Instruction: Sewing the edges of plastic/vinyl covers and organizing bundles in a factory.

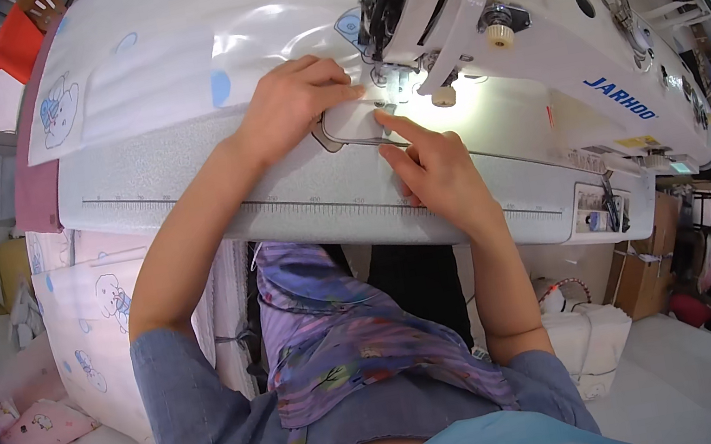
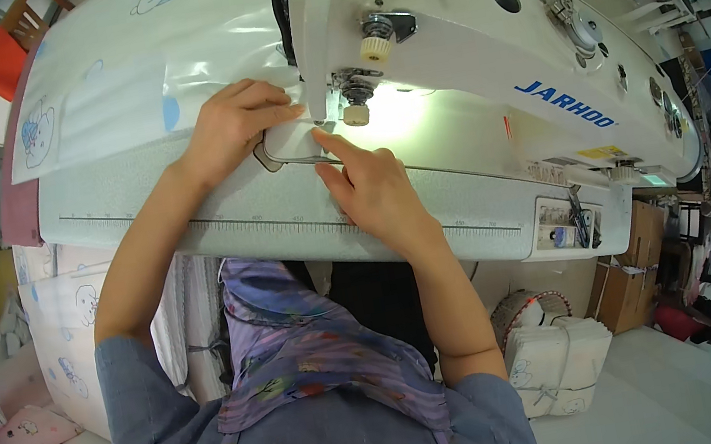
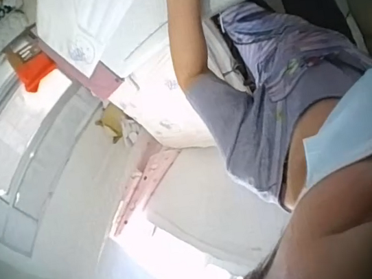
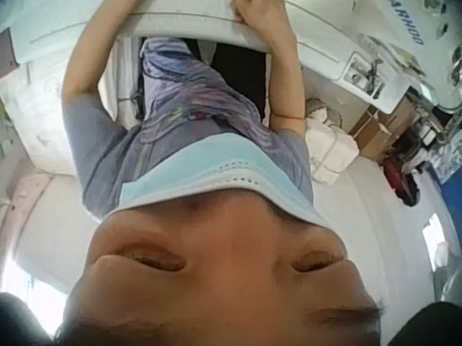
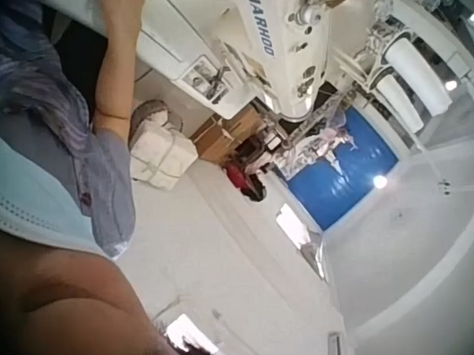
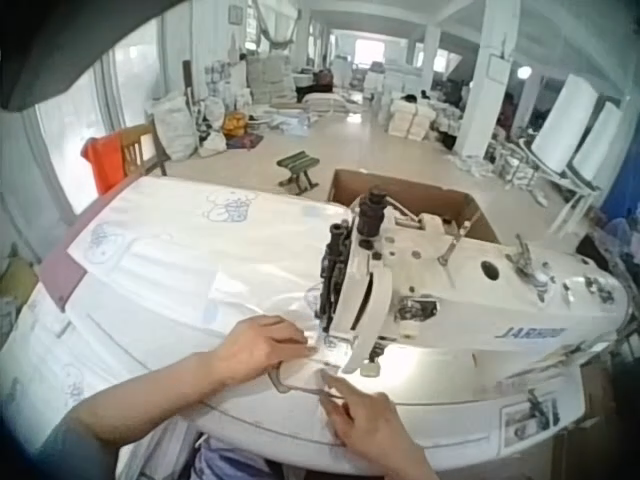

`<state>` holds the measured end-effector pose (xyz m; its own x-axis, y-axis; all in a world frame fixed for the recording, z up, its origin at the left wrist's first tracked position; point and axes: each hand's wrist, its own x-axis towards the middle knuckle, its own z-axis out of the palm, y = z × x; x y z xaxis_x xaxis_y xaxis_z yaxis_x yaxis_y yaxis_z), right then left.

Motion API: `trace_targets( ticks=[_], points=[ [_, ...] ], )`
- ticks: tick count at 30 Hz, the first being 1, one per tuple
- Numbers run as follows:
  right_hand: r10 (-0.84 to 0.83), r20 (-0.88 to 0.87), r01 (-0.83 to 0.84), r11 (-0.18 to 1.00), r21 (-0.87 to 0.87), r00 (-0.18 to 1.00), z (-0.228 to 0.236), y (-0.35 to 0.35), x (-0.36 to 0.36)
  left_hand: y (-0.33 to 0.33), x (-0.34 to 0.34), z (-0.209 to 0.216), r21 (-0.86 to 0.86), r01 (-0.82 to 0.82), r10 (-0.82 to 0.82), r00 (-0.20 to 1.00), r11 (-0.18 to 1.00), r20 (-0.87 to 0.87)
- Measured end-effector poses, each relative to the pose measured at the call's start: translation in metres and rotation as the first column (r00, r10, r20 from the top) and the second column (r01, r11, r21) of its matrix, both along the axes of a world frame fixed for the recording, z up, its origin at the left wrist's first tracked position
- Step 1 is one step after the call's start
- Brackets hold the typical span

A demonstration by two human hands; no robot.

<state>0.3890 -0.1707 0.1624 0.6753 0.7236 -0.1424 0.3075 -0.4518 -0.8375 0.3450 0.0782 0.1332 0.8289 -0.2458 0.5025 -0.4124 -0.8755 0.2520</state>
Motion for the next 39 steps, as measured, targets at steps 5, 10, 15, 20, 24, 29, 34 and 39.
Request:
trace_targets(
  ticks=[5, 10, 15, 20, 24, 29, 34, 39],
  points=[
    [-0.068, -0.116, 0.068, 0.998, -0.007, 0.991, 0.005, -0.002, -0.005, 0.013, 0.013, 0.006, 0.044, 0.054, -0.052, 0.997, 0.998, -0.054],
    [-0.08, -0.142, 0.081, 0.997, 0.001, 0.987, 0.003, -0.016, -0.011, 0.104, -0.033, 0.009, 0.367, -0.417, 0.439, 0.898, 0.831, 0.025],
    [0.077, -0.286, -0.056, 0.995, 0.084, 0.955, -0.006, -0.026, -0.049, 0.151, -0.134, 0.026, 0.587, -0.51, 0.665, 0.744, 0.629, -0.066],
    [0.434, -0.533, -0.334, 0.901, 0.278, 0.726, -0.03, 0.0, -0.13, 0.052, -0.232, 0.03, 0.689, -0.425, 0.677, 0.724, 0.588, -0.131],
    [0.408, -0.797, 0.338, 0.748, 0.571, 0.445, -0.072, 0.043, -0.187, -0.058, -0.282, 0.03, 0.466, -0.297, 0.523, 0.696, 0.834, -0.492],
    [0.1, -0.86, 0.516, 0.764, 0.388, 0.5, -0.074, 0.016, -0.194, -0.069, -0.2, 0.074, -0.098, -0.115, 0.005, 0.672, 0.989, -0.741],
    [0.042, -0.842, 0.44, 0.838, 0.323, 0.539, -0.061, -0.006, -0.191, -0.051, -0.032, 0.017, -0.216, -0.153, 0.133, 0.985, 0.964, -0.108],
    [-0.017, -0.775, 0.422, 0.846, 0.325, 0.632, -0.055, -0.023, -0.195, -0.053, -0.028, -0.004, -0.02, -0.238, 0.23, 0.953, 0.971, -0.197]
  ],
)
